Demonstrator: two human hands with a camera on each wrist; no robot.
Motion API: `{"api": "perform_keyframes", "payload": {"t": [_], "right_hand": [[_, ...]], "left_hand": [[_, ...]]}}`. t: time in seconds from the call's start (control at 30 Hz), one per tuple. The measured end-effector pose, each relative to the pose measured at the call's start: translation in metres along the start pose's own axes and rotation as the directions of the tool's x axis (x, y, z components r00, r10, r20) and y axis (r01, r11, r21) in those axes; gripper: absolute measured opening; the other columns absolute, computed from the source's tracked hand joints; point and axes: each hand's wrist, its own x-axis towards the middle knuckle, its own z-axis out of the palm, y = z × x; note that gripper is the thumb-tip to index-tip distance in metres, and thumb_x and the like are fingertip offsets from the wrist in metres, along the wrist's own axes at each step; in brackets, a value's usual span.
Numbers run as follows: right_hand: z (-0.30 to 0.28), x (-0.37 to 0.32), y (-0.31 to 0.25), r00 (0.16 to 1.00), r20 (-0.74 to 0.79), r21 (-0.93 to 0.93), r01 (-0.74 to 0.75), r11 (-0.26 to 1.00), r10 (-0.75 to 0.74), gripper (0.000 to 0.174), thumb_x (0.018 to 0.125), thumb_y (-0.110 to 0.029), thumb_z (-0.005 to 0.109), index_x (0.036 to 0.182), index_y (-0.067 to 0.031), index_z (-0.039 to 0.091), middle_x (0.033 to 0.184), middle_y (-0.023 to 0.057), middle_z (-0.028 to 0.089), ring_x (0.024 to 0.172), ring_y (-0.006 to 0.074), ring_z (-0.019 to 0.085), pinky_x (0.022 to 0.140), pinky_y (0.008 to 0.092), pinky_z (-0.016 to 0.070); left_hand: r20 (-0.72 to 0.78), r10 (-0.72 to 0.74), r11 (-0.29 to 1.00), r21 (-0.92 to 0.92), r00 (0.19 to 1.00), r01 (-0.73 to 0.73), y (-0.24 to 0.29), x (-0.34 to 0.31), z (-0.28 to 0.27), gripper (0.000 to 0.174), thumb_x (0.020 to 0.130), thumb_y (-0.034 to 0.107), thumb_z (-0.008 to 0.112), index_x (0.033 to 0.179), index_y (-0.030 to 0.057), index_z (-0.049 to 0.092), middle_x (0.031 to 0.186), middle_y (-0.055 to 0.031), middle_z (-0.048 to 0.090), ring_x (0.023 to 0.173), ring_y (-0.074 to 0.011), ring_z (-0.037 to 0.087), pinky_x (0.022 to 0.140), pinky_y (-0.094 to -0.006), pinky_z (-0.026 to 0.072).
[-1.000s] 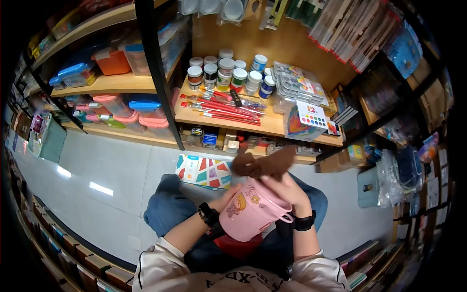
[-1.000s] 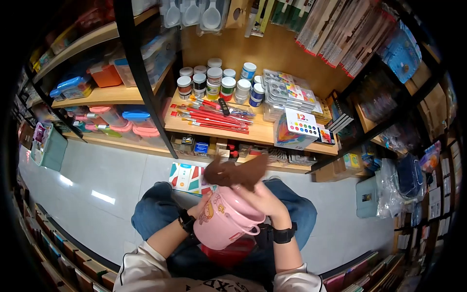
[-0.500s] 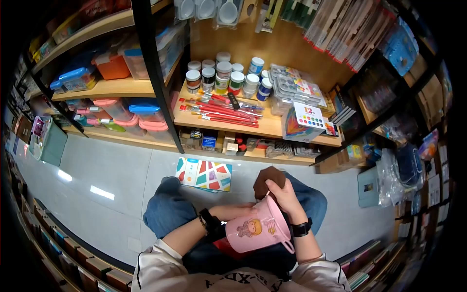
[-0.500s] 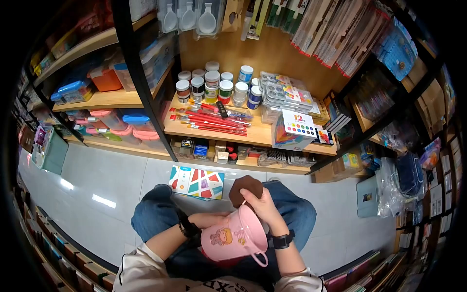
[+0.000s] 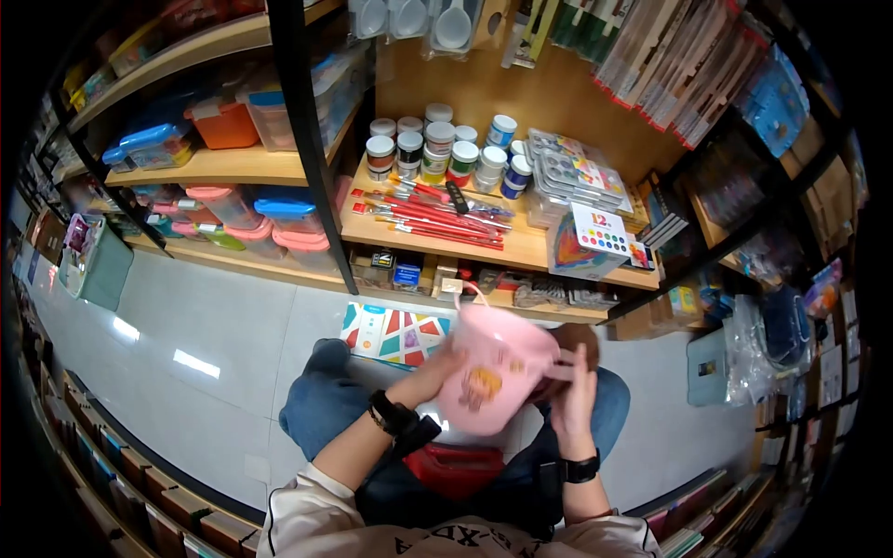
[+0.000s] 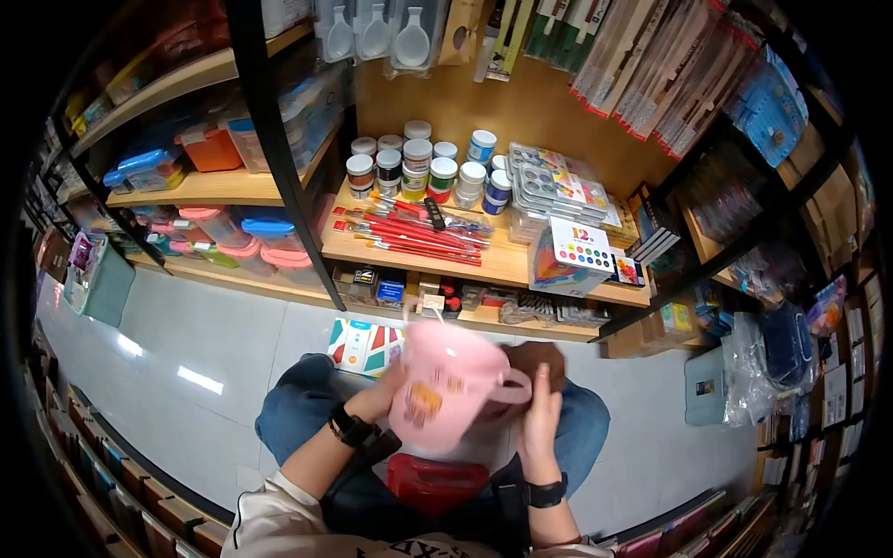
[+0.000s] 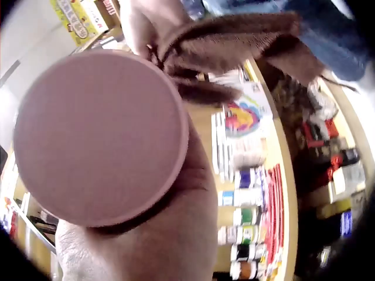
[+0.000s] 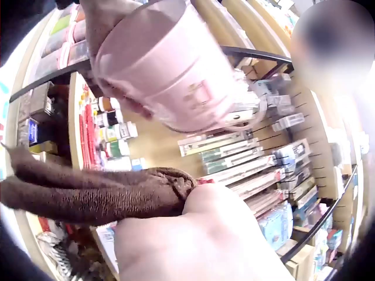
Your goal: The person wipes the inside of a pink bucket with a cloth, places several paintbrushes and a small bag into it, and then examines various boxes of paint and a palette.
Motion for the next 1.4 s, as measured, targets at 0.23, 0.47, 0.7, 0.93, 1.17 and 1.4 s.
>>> {"api": "perform_keyframes", "payload": {"t": [0.23, 0.47, 0.7, 0.93, 1.17, 1.4], "right_hand": [[0.061, -0.031, -0.024, 0.870, 0.268, -0.412, 0.492, 0.767, -0.414, 0.033, 0.089, -0.012, 0.048, 0.119, 0.0007, 0.046, 0.123, 0.0117, 0.046, 0.115, 0.0233, 0.044, 0.099, 0.0328, 0.0283], [0.076, -0.005, -0.003, 0.630, 0.642, -0.596, 0.769, 0.232, -0.437, 0.037, 0.079, -0.007, 0.053, 0.115, -0.0033, 0.050, 0.125, 0.0137, 0.045, 0.121, 0.0326, 0.036, 0.104, 0.0456, 0.0121], [0.090, -0.023, 0.005, 0.635, 0.573, -0.586, 0.760, 0.283, -0.519, 0.033, 0.078, -0.009, 0.055, 0.111, -0.0018, 0.054, 0.115, 0.0146, 0.053, 0.118, 0.0336, 0.040, 0.105, 0.0460, 0.0138], [0.106, -0.026, 0.001, 0.655, 0.637, -0.609, 0.751, 0.256, -0.407, 0.030, 0.078, -0.002, 0.054, 0.108, 0.0029, 0.057, 0.117, 0.0187, 0.051, 0.115, 0.0357, 0.042, 0.099, 0.0409, 0.0280], [0.104, -0.023, 0.016, 0.657, 0.541, -0.603, 0.738, 0.303, -0.525, 0.036, 0.079, -0.006, 0.051, 0.115, 0.0001, 0.053, 0.123, 0.0207, 0.045, 0.123, 0.0344, 0.032, 0.102, 0.0411, 0.0215], [0.097, -0.020, 0.024, 0.634, 0.652, -0.560, 0.772, 0.300, -0.416, 0.040, 0.074, -0.006, 0.052, 0.114, -0.0059, 0.057, 0.135, 0.0158, 0.036, 0.125, 0.0369, 0.028, 0.101, 0.0456, 0.0214]], "left_hand": [[-0.191, 0.454, 0.827, 0.453, 0.870, -0.332, 0.030, 0.013, 0.022, 0.080, 0.073, 0.019, 0.069, 0.133, -0.0024, 0.020, 0.122, -0.0145, 0.045, 0.112, -0.0197, 0.045, 0.095, -0.0327, 0.0359], [-0.244, 0.503, 0.796, 0.504, 0.829, -0.335, 0.035, 0.000, 0.016, 0.094, 0.063, 0.021, 0.077, 0.132, -0.0041, 0.019, 0.124, -0.0164, 0.040, 0.116, -0.0225, 0.041, 0.097, -0.0339, 0.0341], [-0.256, 0.546, 0.722, 0.626, 0.797, -0.294, 0.029, -0.010, 0.008, 0.093, 0.060, 0.027, 0.076, 0.131, -0.0025, 0.024, 0.121, -0.0183, 0.044, 0.114, -0.0283, 0.045, 0.094, -0.0355, 0.0366], [-0.105, 0.727, 0.273, 0.951, 0.678, -0.146, 0.033, -0.004, 0.007, 0.092, 0.058, 0.031, 0.077, 0.128, -0.0041, 0.027, 0.117, -0.0239, 0.046, 0.105, -0.0390, 0.048, 0.089, -0.0420, 0.0395], [-0.295, 0.541, 0.691, 0.690, 0.787, -0.216, 0.010, 0.008, 0.008, 0.084, 0.066, 0.019, 0.073, 0.132, -0.0002, 0.024, 0.124, -0.0156, 0.043, 0.113, -0.0251, 0.045, 0.093, -0.0329, 0.0380], [-0.536, 0.296, 0.942, 0.026, 0.791, -0.335, 0.009, 0.017, 0.006, 0.045, 0.086, 0.013, 0.054, 0.125, 0.0067, 0.033, 0.117, -0.0073, 0.049, 0.105, -0.0165, 0.052, 0.084, -0.0255, 0.0451]]}}
